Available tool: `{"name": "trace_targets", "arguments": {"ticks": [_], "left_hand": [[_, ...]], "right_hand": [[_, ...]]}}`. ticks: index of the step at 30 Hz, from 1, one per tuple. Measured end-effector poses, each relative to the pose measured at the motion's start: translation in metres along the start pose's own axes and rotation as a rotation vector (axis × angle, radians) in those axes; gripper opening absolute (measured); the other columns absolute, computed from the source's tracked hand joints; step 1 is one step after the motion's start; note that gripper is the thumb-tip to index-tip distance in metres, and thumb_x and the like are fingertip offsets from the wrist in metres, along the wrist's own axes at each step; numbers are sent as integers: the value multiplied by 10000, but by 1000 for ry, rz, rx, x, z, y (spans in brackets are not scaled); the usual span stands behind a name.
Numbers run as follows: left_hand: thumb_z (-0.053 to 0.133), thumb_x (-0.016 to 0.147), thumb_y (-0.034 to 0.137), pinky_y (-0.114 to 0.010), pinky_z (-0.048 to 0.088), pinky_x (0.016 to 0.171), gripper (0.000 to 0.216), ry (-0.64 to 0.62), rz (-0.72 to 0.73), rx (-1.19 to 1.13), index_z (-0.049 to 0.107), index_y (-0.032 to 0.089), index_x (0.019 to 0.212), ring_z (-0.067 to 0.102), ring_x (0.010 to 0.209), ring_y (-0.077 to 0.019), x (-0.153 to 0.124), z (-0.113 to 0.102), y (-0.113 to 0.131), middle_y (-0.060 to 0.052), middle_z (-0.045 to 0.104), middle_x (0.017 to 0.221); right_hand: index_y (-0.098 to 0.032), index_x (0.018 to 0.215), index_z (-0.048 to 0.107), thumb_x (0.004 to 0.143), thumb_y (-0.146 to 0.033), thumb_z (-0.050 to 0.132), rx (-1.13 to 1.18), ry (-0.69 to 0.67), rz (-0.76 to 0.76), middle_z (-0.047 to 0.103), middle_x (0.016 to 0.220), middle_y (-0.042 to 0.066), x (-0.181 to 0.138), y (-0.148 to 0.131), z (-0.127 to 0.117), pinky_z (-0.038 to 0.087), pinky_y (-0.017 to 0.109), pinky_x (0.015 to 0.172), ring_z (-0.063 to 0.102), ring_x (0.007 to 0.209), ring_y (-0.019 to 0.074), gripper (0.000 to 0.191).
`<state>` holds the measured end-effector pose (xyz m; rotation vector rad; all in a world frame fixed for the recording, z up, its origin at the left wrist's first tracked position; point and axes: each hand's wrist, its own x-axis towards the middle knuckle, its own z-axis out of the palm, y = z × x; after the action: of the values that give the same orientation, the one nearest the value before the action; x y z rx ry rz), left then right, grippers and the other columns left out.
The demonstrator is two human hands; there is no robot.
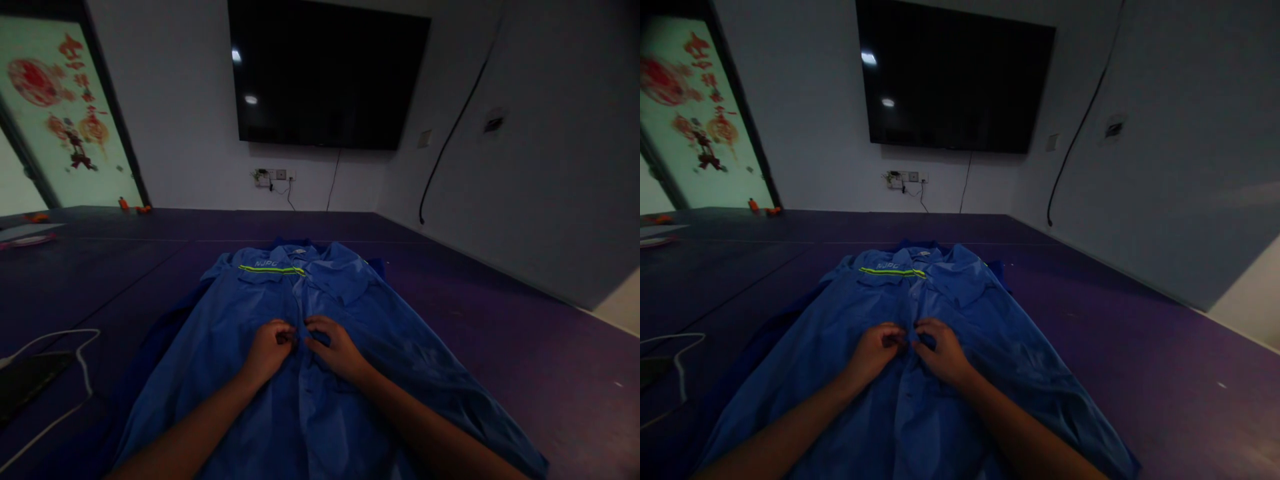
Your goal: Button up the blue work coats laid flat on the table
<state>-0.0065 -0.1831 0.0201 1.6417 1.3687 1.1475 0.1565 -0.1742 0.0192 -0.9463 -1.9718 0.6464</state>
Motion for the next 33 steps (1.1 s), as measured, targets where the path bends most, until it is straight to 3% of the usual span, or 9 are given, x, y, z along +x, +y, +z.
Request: {"name": "trace_targets", "arguments": {"ticks": [12,19,28,33], "left_hand": [[466,638,18,-222,472,714,252,-17,40,43,637,157,759,612,742,-128,-4,-4,2,-21,664,779],[504,666,88,-236,455,708,135,34,78,113,614,167,663,602,742,-144,-2,-1,6,-20,654,725],[466,701,161,-229,427,624,135,29,109,58,593,178,660,564,645,-139,-2,-2,8,-4,612,634],[450,711,170,-227,435,580,128,0,47,-68,576,169,696,552,571,-125,-1,0,5,10,578,585]], "right_hand": [[-181,859,665,741,-209,544,-49,-14,-10,641,987,75,-1,-3,-1,430,327,866,580,951,193,171],[-174,876,658,750,-218,534,-106,-28,-31,651,960,70,0,-2,0,427,324,863,588,935,193,182],[-186,876,641,770,-219,510,-133,-57,-50,653,933,54,2,-3,-3,433,310,836,592,900,181,171],[-175,883,628,769,-221,518,-148,-67,-56,645,928,61,2,-1,-2,425,299,824,586,895,182,165]]}}
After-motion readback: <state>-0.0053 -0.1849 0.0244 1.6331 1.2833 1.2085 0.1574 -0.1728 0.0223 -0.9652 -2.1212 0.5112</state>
